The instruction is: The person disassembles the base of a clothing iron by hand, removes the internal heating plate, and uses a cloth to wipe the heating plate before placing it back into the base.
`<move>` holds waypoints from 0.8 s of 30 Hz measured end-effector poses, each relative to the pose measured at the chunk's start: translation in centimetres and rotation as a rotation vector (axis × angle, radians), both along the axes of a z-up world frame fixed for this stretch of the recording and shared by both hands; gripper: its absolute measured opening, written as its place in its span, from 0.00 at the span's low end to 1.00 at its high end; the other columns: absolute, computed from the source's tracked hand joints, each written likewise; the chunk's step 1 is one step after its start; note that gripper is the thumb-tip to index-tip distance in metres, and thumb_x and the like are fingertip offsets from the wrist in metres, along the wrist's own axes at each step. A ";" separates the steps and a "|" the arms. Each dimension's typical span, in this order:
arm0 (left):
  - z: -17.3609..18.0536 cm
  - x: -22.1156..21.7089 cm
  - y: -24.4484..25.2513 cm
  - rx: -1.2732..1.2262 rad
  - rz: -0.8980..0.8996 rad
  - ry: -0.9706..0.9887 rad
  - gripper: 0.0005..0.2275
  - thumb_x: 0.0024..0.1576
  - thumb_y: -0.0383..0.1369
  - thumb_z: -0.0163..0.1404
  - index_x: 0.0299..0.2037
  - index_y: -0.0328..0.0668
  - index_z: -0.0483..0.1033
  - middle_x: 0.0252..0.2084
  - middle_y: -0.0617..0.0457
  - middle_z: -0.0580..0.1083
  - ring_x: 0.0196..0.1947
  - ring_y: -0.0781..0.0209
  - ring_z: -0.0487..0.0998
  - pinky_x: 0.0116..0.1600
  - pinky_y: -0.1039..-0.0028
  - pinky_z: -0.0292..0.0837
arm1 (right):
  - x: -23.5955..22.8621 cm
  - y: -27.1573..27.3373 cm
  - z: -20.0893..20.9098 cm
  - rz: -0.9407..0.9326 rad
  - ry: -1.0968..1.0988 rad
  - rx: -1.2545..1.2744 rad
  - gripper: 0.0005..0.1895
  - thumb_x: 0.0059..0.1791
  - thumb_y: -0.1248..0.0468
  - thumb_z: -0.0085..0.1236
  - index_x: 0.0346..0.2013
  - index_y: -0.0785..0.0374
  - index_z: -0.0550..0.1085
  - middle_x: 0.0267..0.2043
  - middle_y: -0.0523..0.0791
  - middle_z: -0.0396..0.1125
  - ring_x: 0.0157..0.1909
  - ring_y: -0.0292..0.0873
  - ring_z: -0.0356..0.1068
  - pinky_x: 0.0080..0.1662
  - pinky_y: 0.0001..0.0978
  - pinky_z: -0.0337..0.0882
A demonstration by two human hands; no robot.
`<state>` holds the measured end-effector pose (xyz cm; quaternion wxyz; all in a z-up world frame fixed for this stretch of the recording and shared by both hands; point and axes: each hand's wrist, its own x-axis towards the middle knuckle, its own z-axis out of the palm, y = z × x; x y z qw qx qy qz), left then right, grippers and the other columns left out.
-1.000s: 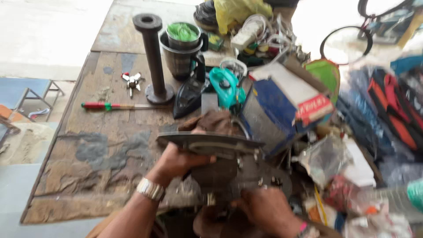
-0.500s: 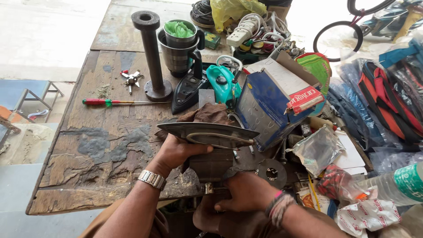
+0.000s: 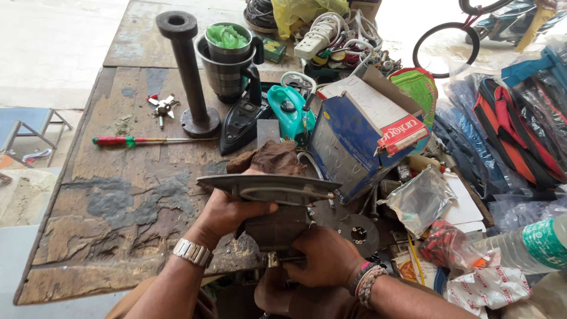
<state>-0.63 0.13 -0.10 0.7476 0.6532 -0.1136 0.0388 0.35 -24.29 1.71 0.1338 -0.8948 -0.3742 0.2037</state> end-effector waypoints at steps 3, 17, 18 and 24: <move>0.3 0.0 -0.3 -0.072 0.000 0.076 0.16 0.47 0.23 0.66 0.44 0.39 0.78 0.39 0.59 0.77 0.41 0.69 0.77 0.47 0.73 0.77 | 0.5 -0.8 -2.0 0.043 -0.037 0.116 0.22 0.39 0.45 0.63 0.30 0.60 0.80 0.34 0.52 0.74 0.42 0.56 0.73 0.46 0.48 0.73; -0.7 0.4 -0.1 -0.117 0.011 0.043 0.17 0.46 0.22 0.66 0.46 0.36 0.78 0.41 0.56 0.80 0.42 0.64 0.80 0.48 0.71 0.81 | -0.6 -0.4 -8.1 0.119 -0.390 0.227 0.30 0.38 0.41 0.64 0.39 0.63 0.78 0.38 0.53 0.68 0.44 0.58 0.67 0.47 0.53 0.66; -0.9 0.4 -0.1 -0.117 0.008 0.037 0.17 0.46 0.22 0.66 0.46 0.36 0.78 0.41 0.56 0.80 0.42 0.64 0.80 0.48 0.71 0.81 | -0.5 -0.3 -7.9 0.107 -0.338 0.120 0.30 0.40 0.40 0.63 0.38 0.64 0.77 0.40 0.53 0.68 0.46 0.57 0.67 0.50 0.51 0.66; -0.7 0.6 -0.1 -0.124 0.058 0.126 0.17 0.45 0.22 0.66 0.46 0.35 0.82 0.43 0.50 0.83 0.42 0.62 0.83 0.48 0.69 0.81 | -3.0 -1.4 -6.1 0.099 -0.442 0.153 0.18 0.44 0.53 0.62 0.41 0.62 0.77 0.44 0.51 0.69 0.48 0.55 0.68 0.53 0.49 0.64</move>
